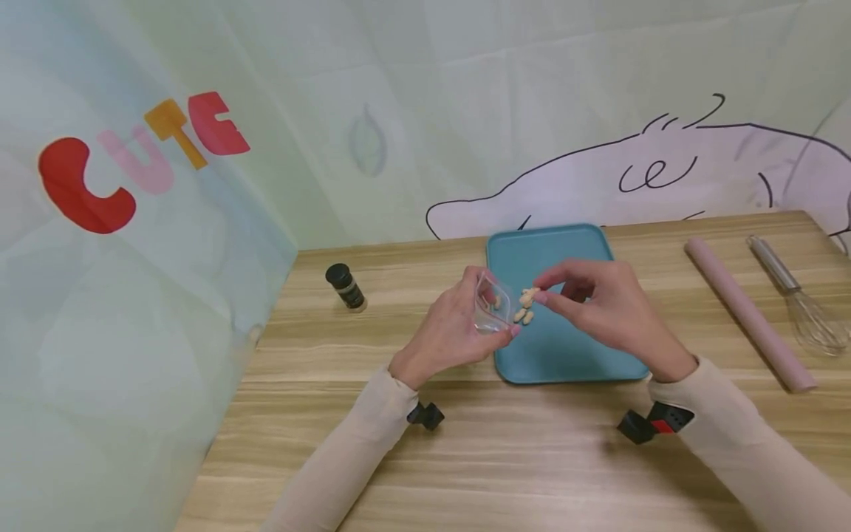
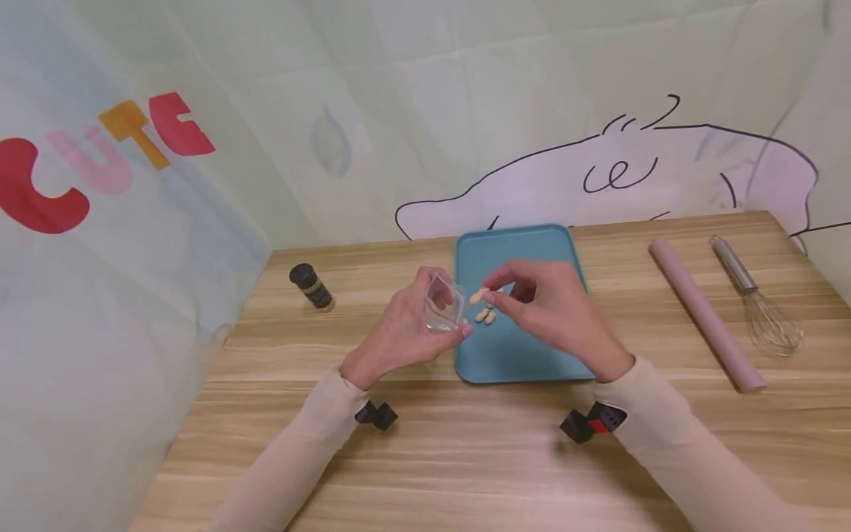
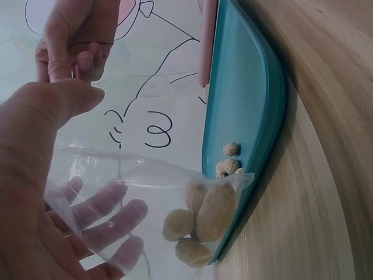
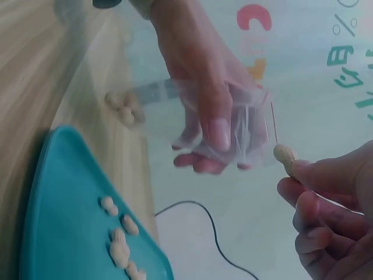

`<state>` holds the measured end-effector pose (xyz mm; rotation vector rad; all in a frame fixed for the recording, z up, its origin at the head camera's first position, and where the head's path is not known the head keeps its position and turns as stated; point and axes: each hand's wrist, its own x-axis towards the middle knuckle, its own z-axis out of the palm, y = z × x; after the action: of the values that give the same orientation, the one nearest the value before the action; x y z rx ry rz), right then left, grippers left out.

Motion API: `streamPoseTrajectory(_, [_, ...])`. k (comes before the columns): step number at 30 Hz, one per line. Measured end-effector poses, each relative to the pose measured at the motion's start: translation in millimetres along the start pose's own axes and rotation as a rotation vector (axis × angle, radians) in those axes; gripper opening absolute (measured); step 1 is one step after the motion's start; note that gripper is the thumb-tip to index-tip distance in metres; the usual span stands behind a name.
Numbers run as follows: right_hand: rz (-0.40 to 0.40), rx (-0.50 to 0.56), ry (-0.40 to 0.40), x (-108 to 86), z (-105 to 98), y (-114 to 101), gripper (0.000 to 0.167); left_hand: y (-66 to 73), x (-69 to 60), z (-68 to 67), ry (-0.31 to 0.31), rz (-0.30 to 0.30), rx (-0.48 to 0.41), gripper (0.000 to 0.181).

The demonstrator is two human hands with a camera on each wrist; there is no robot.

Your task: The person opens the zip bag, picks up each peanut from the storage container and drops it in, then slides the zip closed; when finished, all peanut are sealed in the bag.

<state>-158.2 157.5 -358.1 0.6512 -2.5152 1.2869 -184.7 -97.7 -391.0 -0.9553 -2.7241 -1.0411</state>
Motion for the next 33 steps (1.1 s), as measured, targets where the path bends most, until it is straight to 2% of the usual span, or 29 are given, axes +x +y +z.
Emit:
streamPoseTrajectory(4, [-0.043, 0.053, -0.025, 2.7, 10.0, -3.7, 0.011, -0.5, -1.1, 0.6, -0.001, 0.005, -0.005, 0.064])
streamPoseTrajectory(14, [-0.137, -0.006, -0.027, 6.2, 29.1, -1.5, 0.015, -0.9, -1.3, 0.8, 0.007, 0.018, 0.006, 0.062])
streamPoseTrajectory(28, [-0.126, 0.007, -0.023, 7.6, 27.9, -0.9, 0.014, -1.8, -0.6, 0.0, 0.005, 0.013, 0.018, 0.063])
streamPoseTrajectory(33, [-0.073, 0.012, -0.017, 11.6, 25.4, 7.5, 0.009, -1.7, 0.2, -1.7, 0.015, -0.002, 0.032, 0.066])
